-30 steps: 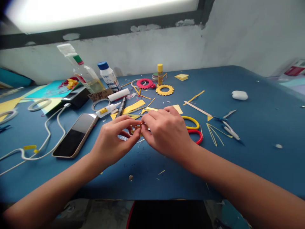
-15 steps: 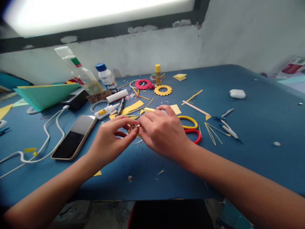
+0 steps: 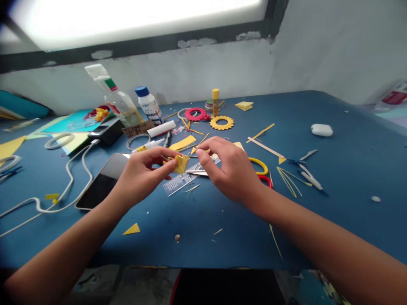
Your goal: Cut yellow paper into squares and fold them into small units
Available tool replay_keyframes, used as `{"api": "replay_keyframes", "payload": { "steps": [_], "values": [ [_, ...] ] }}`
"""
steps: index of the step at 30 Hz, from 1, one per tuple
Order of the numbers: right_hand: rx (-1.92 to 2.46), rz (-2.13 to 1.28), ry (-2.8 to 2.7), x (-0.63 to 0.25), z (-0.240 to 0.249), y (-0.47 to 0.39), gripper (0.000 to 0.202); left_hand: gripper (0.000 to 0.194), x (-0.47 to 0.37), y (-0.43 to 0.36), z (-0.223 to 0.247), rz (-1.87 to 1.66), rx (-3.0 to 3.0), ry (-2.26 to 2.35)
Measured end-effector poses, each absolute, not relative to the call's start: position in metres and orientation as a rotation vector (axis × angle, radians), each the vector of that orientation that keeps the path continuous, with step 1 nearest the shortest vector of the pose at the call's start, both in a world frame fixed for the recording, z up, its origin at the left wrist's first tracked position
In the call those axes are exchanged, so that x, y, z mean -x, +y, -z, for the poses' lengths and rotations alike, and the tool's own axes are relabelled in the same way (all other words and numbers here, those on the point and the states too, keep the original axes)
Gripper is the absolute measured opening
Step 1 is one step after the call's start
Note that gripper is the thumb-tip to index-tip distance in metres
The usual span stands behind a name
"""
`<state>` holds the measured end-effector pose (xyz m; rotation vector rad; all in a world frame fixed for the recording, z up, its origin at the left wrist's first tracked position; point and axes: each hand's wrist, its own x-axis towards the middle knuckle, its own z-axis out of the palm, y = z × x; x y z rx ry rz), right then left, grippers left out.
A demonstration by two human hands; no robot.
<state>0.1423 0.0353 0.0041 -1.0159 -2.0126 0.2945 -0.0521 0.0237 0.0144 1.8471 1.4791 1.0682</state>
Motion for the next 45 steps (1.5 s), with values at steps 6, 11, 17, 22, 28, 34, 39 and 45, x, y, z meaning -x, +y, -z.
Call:
{"api": "replay_keyframes", "payload": {
  "steps": [6,11,17,22,28,34,39,45],
  "values": [
    [1.102,-0.382,-2.233,-0.135,0.009,0.051,0.01,0.016,0.071,0.035,-0.023,-1.182,-1.891,1.604],
    [1.075,-0.397,-2.376,-0.11,0.008,0.065,0.011,0.017,0.083,0.044,-0.028,-1.247,-1.949,1.771],
    [1.006,-0.442,-2.474,-0.07,0.012,0.085,0.013,0.017,0.087,0.048,-0.025,-1.24,-2.008,1.857],
    [1.01,-0.503,-2.548,-0.062,0.017,0.103,0.02,0.017,0.088,0.048,-0.023,-1.246,-2.013,1.864],
    [0.902,-0.557,-2.659,-0.067,0.018,0.109,0.024,0.019,0.089,0.046,-0.023,-1.26,-2.028,1.857],
    [0.767,-0.528,-2.747,-0.066,0.017,0.103,0.025,0.017,0.089,0.046,-0.021,-1.255,-2.03,1.853],
    [0.791,-0.497,-2.682,-0.068,0.016,0.095,0.012,0.014,0.087,0.046,-0.021,-1.269,-2.032,1.842],
    [0.974,-0.48,-2.295,-0.095,0.0,0.066,0.015,0.013,0.082,0.041,-0.021,-1.214,-2.029,1.761]
  ]
}}
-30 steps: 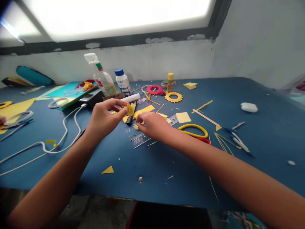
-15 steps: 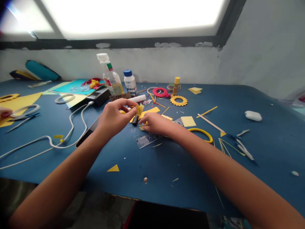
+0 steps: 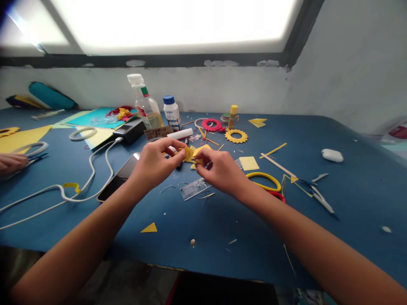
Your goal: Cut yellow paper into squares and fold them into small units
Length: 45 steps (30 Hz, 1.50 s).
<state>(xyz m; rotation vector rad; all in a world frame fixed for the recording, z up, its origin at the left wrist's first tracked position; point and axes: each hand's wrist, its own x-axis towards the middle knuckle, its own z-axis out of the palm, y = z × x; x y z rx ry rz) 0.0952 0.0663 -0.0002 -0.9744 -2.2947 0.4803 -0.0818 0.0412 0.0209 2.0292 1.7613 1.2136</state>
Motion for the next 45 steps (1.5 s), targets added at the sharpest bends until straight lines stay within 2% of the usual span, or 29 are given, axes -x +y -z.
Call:
{"api": "replay_keyframes", "payload": {
  "steps": [3,7,16,25,32,45],
  "values": [
    [1.0,-0.662,-1.834,-0.107,-0.008,0.049,0.022,0.015,0.075,0.038,-0.022,-1.179,-2.006,1.706],
    [1.031,-0.799,-1.647,-0.106,-0.009,0.037,0.018,0.015,0.065,0.033,-0.021,-1.193,-1.996,1.67],
    [0.985,-0.66,-1.66,-0.095,0.0,0.034,0.026,0.012,0.053,0.021,-0.016,-1.251,-2.228,1.653],
    [0.998,-0.506,-1.692,-0.094,0.004,0.036,0.026,0.013,0.05,0.013,-0.016,-1.271,-2.318,1.678],
    [0.966,-0.536,-1.733,-0.095,0.004,0.035,0.033,0.014,0.049,0.014,-0.016,-1.284,-2.341,1.677],
    [0.913,-0.593,-1.656,-0.093,0.005,0.031,0.026,0.014,0.047,0.012,-0.017,-1.302,-2.344,1.65]
  ]
}}
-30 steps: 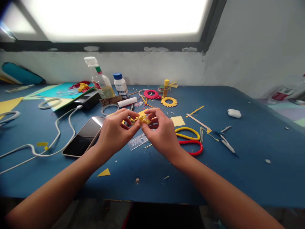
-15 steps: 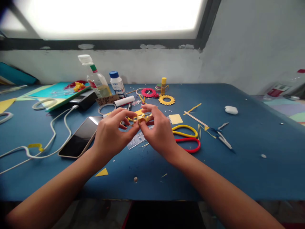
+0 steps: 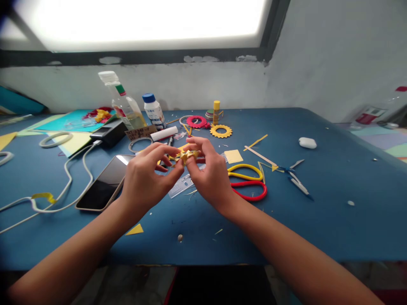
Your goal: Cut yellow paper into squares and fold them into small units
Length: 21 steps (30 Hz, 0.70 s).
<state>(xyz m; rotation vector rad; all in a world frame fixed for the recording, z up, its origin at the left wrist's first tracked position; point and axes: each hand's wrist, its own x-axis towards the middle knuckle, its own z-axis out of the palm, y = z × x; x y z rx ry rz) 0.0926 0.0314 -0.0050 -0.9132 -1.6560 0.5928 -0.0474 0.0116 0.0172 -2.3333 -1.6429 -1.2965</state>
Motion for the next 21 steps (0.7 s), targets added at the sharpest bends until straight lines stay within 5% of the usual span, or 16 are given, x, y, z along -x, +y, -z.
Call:
{"api": "replay_keyframes", "payload": {
  "steps": [21],
  "values": [
    [0.738,-0.92,-1.235,-0.077,0.018,0.028,0.014,0.013,0.042,0.009,-0.013,1.341,2.289,-1.554]
  ]
}}
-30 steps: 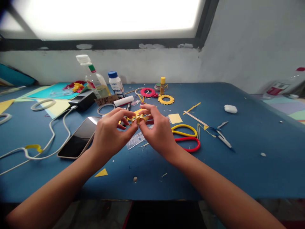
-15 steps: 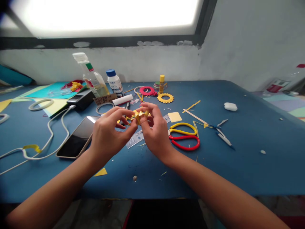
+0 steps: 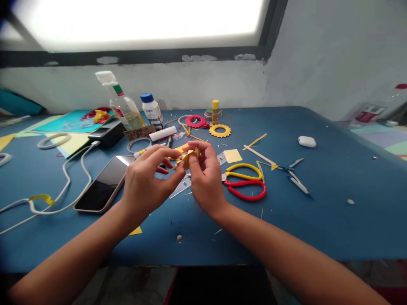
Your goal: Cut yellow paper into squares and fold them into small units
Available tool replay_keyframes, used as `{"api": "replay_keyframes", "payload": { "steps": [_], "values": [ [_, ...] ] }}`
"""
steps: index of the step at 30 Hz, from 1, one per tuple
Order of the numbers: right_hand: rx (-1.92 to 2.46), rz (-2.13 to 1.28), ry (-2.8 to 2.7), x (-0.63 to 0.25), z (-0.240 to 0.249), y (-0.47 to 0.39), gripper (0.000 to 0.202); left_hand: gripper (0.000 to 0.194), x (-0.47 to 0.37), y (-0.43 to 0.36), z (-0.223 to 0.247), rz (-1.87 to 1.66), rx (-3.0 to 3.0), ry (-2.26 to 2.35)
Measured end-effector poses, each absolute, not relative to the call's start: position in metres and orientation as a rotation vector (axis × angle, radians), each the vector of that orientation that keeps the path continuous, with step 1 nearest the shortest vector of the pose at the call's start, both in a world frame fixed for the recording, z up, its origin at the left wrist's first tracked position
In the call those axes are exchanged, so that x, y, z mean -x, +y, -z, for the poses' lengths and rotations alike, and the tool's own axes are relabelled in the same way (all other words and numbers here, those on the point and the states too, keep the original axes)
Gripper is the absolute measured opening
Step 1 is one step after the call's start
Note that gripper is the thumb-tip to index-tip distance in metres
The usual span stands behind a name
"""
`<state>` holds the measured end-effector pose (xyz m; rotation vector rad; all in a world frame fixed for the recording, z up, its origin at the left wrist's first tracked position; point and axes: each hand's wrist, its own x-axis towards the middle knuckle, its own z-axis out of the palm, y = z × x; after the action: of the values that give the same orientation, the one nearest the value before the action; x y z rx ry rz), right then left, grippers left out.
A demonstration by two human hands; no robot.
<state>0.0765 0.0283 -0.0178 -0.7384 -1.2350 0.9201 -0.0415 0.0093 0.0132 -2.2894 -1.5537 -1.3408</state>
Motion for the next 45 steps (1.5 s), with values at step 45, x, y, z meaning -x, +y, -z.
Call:
{"api": "replay_keyframes", "payload": {
  "steps": [45],
  "values": [
    [1.249,-0.517,-2.285,-0.124,0.016,0.119,0.016,0.015,0.085,0.045,-0.017,0.738,2.157,-2.161]
  ]
}}
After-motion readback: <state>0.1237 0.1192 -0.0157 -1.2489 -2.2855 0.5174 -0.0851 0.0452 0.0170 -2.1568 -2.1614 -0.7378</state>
